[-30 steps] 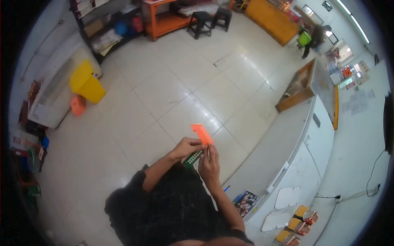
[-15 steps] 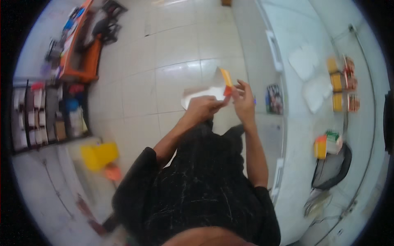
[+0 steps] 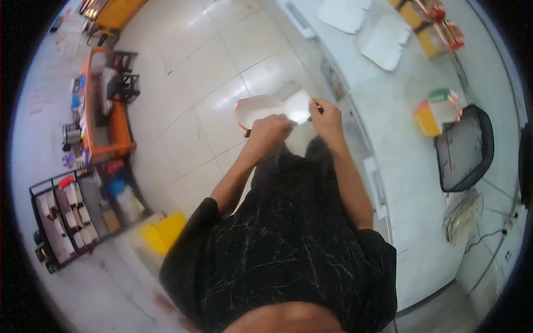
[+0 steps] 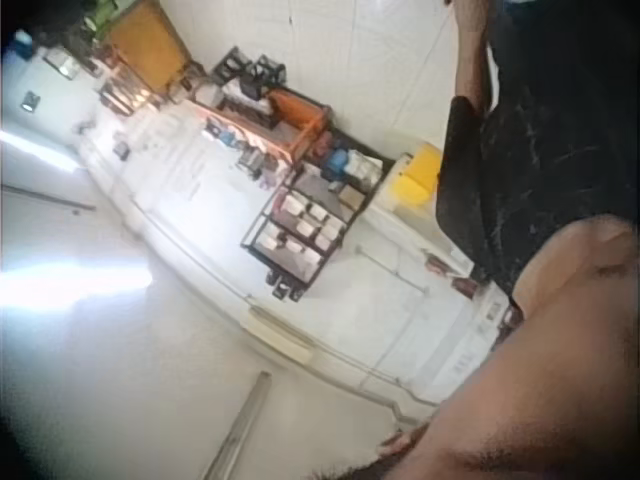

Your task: The person assembles small, colorful paper boxes from flat sheets on a white countertop. They fold the sheets along pre-scored lines, tuck flaps into slots, and stack the finished boxes. The process is repeated for multiple boxes of different colors.

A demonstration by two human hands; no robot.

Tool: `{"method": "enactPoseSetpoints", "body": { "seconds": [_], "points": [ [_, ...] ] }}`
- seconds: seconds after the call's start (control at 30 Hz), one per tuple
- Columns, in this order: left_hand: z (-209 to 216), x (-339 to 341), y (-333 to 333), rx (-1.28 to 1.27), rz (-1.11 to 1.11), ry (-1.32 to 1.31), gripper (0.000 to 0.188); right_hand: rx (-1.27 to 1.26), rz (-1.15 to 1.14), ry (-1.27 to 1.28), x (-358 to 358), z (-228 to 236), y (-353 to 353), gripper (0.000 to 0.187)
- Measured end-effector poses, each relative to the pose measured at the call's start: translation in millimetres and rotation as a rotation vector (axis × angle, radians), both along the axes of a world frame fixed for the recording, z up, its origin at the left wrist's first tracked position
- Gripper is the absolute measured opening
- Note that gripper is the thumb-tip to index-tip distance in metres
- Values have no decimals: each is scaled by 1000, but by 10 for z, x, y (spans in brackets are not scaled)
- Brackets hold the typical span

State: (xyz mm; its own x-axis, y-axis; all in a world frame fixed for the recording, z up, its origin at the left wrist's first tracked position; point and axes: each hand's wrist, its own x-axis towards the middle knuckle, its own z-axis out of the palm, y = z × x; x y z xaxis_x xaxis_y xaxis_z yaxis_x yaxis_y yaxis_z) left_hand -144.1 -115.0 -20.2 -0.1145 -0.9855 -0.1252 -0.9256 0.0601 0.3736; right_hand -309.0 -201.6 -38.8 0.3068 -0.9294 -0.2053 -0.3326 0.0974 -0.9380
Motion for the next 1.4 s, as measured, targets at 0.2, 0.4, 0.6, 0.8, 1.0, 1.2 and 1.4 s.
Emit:
{"method": "enactPoseSetpoints", "body": {
  "seconds": [0.2, 0.4, 0.6, 0.8, 1.0, 1.2, 1.4],
  "points": [
    [41, -586, -282, 78, -49, 325, 28, -309, -162, 52, -456, -66, 95, 27],
    [144, -815, -586, 245, -40, 831, 42, -254, -234, -134, -651, -66, 154, 28],
    [251, -992, -765, 367, -51, 889, 51, -240, -55, -348, -903, -111, 84, 60],
    [-13, -858, -1037, 430, -51, 1354, 47, -504, -44, -153, -870, 12, -90, 70],
    [126, -846, -1336, 275, 103, 1129, 40, -695, -137, -73, -569, 46, -388, 64],
    [165, -676, -1662, 209, 289, 1376, 34, -590, -366, -125, -377, 186, -667, 43],
    [110, -323, -2048, 151, 194, 1236, 29, -691, -503, 57, -152, 338, -1041, 13]
  ]
}}
